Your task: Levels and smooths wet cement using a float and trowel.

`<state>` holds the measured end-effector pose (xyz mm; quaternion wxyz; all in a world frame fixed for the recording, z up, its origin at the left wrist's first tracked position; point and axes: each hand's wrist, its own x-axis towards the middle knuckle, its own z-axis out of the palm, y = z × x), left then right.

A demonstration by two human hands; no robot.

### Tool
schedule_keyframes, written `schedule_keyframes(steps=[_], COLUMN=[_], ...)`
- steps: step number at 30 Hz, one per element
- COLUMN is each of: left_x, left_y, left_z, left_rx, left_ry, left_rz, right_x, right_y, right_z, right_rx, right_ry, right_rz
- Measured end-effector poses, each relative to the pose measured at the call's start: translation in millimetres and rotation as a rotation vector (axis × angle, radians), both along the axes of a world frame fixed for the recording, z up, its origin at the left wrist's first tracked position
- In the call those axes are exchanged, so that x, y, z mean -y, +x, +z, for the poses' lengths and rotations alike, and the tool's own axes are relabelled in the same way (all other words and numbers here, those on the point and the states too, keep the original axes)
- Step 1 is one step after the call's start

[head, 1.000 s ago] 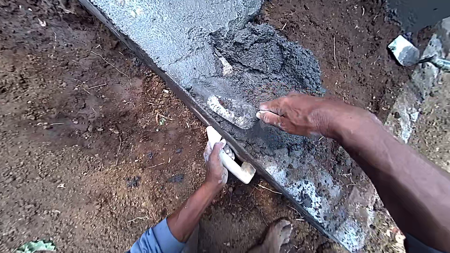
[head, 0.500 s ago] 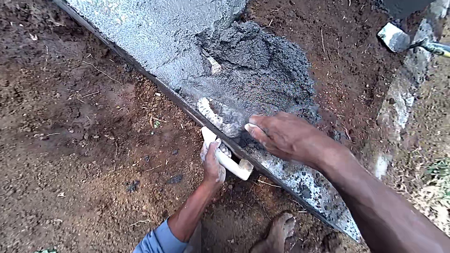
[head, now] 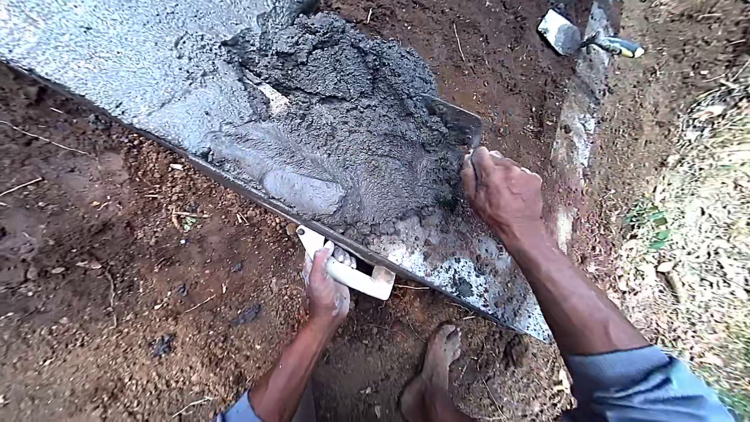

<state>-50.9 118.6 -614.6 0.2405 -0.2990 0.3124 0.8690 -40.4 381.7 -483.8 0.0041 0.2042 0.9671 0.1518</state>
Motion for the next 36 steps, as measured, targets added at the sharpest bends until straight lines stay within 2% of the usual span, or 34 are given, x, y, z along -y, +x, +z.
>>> schedule_keyframes(steps=[4, 7, 9, 10, 11, 13, 14, 15, 19, 22, 25, 27, 29, 32, 36], left_x=[1.9, 0.8, -1.6, -2.3, -2.6, -3.2, -3.5, -4.0, -2.1, -3.5, -2.8, -0.9, -2.3, -0.8, -0.1], left_y=[3.7, 8.3, 13.6, 16.6, 18.9, 19.7, 19.6, 19.2, 20.5, 22.8, 21.3, 23.4, 22.3, 23.6, 24.9], left_z=[0.6, 0.5, 0.4, -0.6, -0.8, 0.0, 0.8, 1.2, 0.1, 1.8, 1.9, 1.5, 2.1, 2.8, 1.4], left_rx=[-0.009, -0.002, -0.003, -0.007, -0.005, -0.008, -0.007, -0.007, -0.019, -0.019, -0.019, -0.011, -0.021, -0.026, -0.025], left_ry=[-0.007, 0.010, 0.029, 0.034, 0.034, 0.032, 0.030, 0.028, 0.015, 0.013, 0.023, 0.021, 0.024, 0.019, 0.014], left_rz=[-0.012, -0.010, -0.016, -0.017, -0.016, -0.026, -0.032, -0.037, -0.051, -0.057, -0.060, -0.053, -0.053, -0.062, -0.065], right_x=[22.9, 21.6, 23.7, 26.0, 28.5, 29.8, 31.9, 35.8, 59.9, 64.1, 56.8, 60.8, 66.9, 81.0, 80.2], right_y=[31.3, 55.6, 61.2, 59.8, 56.6, 49.9, 49.4, 48.0, 42.3, 43.9, 50.7, 46.5, 27.1, -0.4, -8.3], right_z=[-15.3, -3.1, 13.4, 21.7, 30.0, 39.1, 36.3, 32.3, 26.3, 37.5, 53.9, 48.8, 41.6, 30.4, 45.4], right_rx=[0.017, 0.037, 0.051, 0.054, 0.067, 0.107, 0.139, 0.210, 0.575, 0.706, 0.582, 0.444, 0.458, 0.615, 0.762], right_ry=[-0.062, -0.058, -0.139, -0.260, -0.474, -1.125, -1.340, -1.396, -1.050, -0.928, -0.944, -1.070, -1.135, -0.968, -0.649], right_rz=[0.182, 0.330, 0.222, 0.091, -0.086, -0.476, -0.580, -0.596, -0.359, -0.258, -0.277, -0.364, -0.380, -0.194, -0.028])
